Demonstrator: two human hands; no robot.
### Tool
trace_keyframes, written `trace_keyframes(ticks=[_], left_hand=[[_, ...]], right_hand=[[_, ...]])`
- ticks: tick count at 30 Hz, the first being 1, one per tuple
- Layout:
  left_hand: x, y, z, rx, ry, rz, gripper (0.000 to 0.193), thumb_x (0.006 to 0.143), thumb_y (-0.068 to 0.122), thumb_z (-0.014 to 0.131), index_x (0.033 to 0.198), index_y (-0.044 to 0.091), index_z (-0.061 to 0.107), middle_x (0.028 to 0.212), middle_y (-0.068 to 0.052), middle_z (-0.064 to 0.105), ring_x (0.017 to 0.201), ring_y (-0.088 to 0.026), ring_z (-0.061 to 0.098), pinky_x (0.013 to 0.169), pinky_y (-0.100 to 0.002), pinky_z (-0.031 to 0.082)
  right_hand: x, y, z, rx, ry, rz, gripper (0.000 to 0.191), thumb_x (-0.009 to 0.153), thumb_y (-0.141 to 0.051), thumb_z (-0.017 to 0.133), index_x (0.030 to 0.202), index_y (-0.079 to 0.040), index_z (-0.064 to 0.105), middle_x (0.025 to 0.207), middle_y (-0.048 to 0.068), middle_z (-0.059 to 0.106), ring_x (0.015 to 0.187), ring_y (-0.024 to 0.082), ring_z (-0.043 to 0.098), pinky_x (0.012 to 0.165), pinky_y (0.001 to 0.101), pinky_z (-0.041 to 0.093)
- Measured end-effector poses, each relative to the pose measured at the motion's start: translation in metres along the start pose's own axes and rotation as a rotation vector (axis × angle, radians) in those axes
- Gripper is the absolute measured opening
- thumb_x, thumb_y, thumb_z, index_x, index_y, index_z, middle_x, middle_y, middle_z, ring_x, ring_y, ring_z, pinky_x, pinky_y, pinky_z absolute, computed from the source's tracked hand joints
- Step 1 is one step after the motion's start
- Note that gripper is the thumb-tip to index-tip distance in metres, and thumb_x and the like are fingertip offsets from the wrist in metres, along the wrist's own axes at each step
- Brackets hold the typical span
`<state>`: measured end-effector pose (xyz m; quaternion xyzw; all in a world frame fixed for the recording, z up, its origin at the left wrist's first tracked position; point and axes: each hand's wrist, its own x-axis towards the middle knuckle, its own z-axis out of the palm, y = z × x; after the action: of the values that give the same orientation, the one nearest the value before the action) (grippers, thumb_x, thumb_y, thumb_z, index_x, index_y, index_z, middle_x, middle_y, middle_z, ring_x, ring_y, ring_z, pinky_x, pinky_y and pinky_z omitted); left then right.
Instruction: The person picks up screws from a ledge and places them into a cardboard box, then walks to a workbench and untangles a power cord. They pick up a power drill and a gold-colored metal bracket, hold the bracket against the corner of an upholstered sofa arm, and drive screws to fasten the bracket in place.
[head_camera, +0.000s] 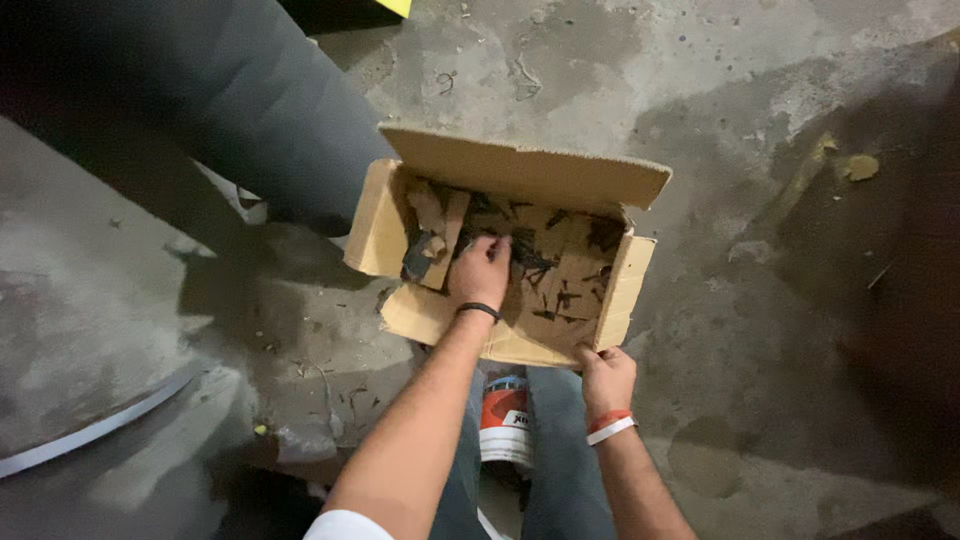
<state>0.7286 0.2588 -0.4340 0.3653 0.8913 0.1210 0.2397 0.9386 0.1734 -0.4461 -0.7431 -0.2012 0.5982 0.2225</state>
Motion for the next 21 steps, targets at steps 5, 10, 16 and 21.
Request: trace_keyframes(ticks=[5, 10, 16, 21], left_hand=[[0.016, 0.004, -0.029, 0.014, -0.099, 0.160, 0.045, 0.095, 0.054, 0.066, 0.119, 0.017, 0.071, 0.096, -0.015, 0.076, 0.088, -0.036, 0.073, 0.074, -0.049, 0.058], [0.031, 0.011, -0.038, 0.488, -0.526, 0.545, 0.079, 0.079, 0.041, 0.074, 0.145, 0.006, 0.048, 0.091, -0.022, 0.073, 0.086, -0.039, 0.071, 0.074, -0.050, 0.057], [0.026, -0.005, -0.027, 0.581, -0.511, 0.661, 0.022, 0.088, 0.013, 0.064, 0.108, 0.003, 0.064, 0.096, -0.021, 0.074, 0.092, -0.039, 0.072, 0.076, -0.050, 0.058], [0.018, -0.007, -0.014, 0.574, -0.458, 0.671, 0.016, 0.089, 0.008, 0.059, 0.100, 0.002, 0.068, 0.096, -0.022, 0.074, 0.090, -0.039, 0.073, 0.075, -0.049, 0.059]], right_hand=[[0.001, -0.010, 0.001, 0.023, -0.083, 0.029, 0.015, 0.085, -0.006, 0.066, 0.093, 0.004, 0.075, 0.084, 0.007, 0.072, 0.069, 0.013, 0.064, 0.064, 0.0294, 0.050], [0.003, -0.021, 0.002, 0.064, -0.133, 0.101, 0.017, 0.084, -0.007, 0.069, 0.096, 0.005, 0.073, 0.085, 0.009, 0.073, 0.069, 0.017, 0.066, 0.063, 0.0321, 0.052], [-0.001, -0.020, 0.002, 0.097, -0.129, 0.069, 0.016, 0.084, -0.007, 0.072, 0.096, 0.004, 0.074, 0.087, 0.007, 0.074, 0.070, 0.014, 0.065, 0.065, 0.0306, 0.051], [0.000, -0.014, 0.004, 0.129, -0.104, -0.002, 0.016, 0.083, -0.004, 0.072, 0.096, 0.004, 0.073, 0.087, 0.006, 0.074, 0.070, 0.014, 0.064, 0.065, 0.0305, 0.050]])
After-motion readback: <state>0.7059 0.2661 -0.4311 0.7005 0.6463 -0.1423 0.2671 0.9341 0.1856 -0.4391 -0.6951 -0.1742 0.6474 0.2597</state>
